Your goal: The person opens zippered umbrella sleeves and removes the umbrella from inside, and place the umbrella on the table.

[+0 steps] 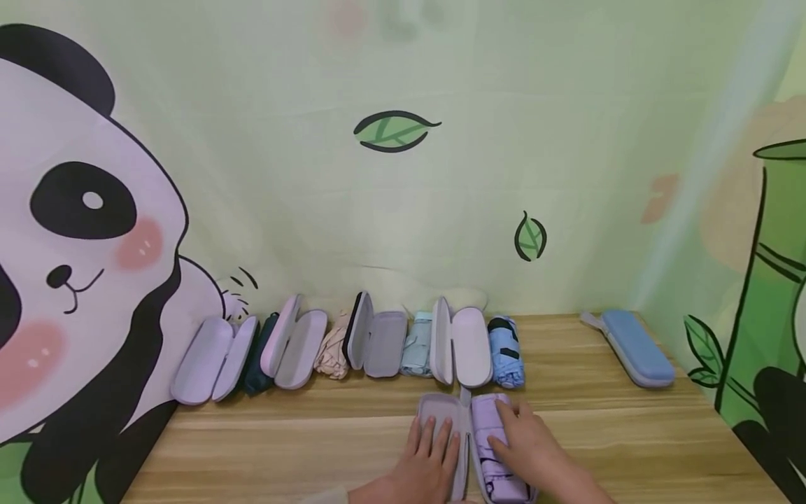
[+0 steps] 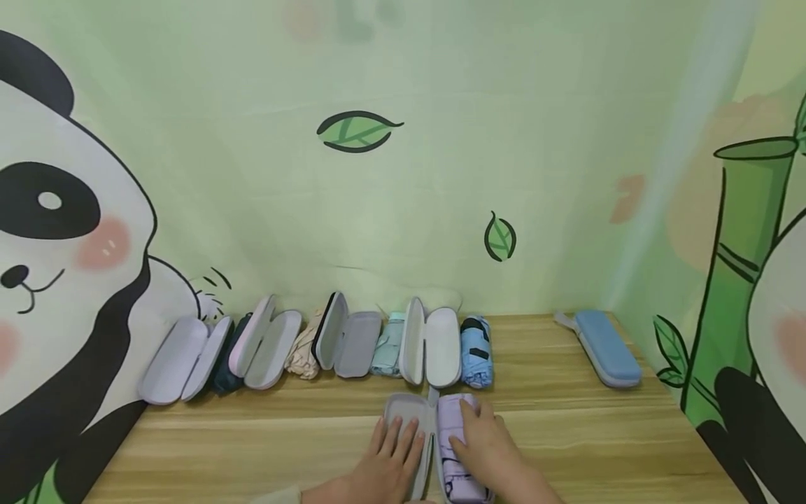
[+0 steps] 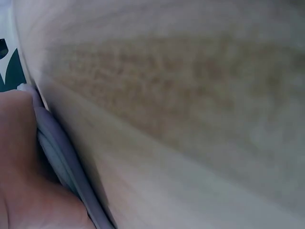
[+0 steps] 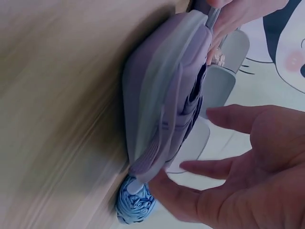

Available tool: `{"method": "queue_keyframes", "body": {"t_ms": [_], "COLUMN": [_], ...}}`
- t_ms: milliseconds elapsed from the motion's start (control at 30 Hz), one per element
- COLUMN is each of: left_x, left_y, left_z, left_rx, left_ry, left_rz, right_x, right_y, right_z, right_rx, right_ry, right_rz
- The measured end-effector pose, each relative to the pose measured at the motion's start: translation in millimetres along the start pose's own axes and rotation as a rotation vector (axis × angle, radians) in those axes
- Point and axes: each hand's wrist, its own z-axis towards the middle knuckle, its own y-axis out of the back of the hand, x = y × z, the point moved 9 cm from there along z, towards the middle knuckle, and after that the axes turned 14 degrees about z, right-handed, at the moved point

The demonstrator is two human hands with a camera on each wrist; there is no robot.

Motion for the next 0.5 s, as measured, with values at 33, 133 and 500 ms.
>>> {"method": "queue_keyframes", "body": {"t_ms": [33,133,500], "left_x": [-0.7,-3.1,-6.6], "left_y": [-2.7,-12.8,-22.1], "left_z": [0.8,4.2,5.2], "left_rx": [0.017,0.019,-0.091], "left_ry": [-0.004,0.012,0.050], "left_rz": [-0.029,-0.070,0.057], "right_x": [-0.1,-1.5,-12.5], "right_y": [-1.1,-5.7,-14.7], "right_z": [0.0,0.7,4.6], "right_rx": [-0.003,0.011,0.097], "right_ry": [-0.010,-0.057,-0.167], "right_rz": [-0.010,-0.054,-0.051]}}
